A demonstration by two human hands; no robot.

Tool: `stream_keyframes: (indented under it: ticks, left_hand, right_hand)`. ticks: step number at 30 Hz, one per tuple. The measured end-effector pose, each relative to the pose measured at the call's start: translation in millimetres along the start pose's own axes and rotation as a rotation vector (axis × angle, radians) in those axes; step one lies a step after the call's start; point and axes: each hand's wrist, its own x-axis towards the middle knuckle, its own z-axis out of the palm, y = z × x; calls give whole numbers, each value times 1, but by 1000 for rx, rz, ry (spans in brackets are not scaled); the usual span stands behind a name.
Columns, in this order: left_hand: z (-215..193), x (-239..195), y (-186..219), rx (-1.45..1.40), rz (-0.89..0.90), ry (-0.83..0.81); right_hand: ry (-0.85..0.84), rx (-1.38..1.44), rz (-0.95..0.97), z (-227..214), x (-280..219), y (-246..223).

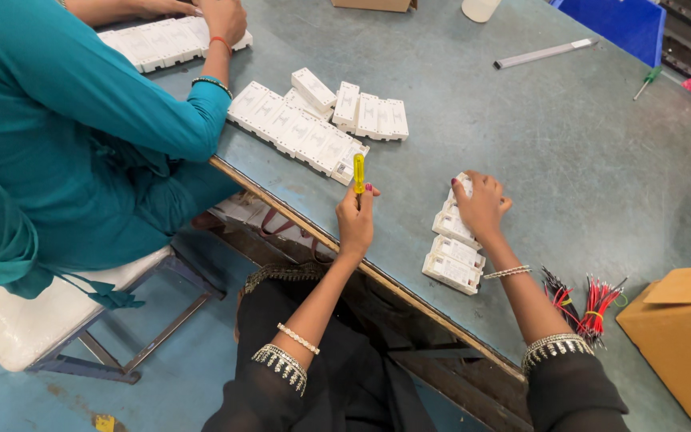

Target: The person uses a screwdriver to attach red and black wires to a row of white electrical modules on a workbench. She repeatedly inserts wire ends into terminal slots and tightens them, then repositions the modules and continues wiring additional units.

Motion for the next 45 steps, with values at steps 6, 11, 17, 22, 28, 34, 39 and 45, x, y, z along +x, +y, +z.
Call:
stream_keyframes:
  ticks: [6, 11, 17, 22, 28, 34, 39, 45]
  left_hand:
    - [0, 0, -6, -2, -15, -1]
    - [2, 0, -15, -115, -56, 58]
    - [6, 1, -31, -389, -97, 132]
    - [5, 3, -32, -328, -64, 148]
    - [5, 4, -34, -283, -53, 102]
    - [4, 3, -24, -197, -73, 91]
    - [3, 2, -14, -195, -89, 76]
    - [3, 3, -10, -190, -100, 67]
  right_hand:
    - [-16, -31, 30, -10, -19, -9]
    - [51, -92, -262, -26, -9, -56]
    - [-263, 79, -903, -9, 15, -168]
    - [-259, 124, -897, 4, 16, -208]
    - [-188, 87, -881, -4, 7, -180]
    - [-359, -50, -711, -20, 41, -111]
    - [-332, -224, -338, -25, 93, -9]
    - [-567, -122, -140, -41, 117, 72]
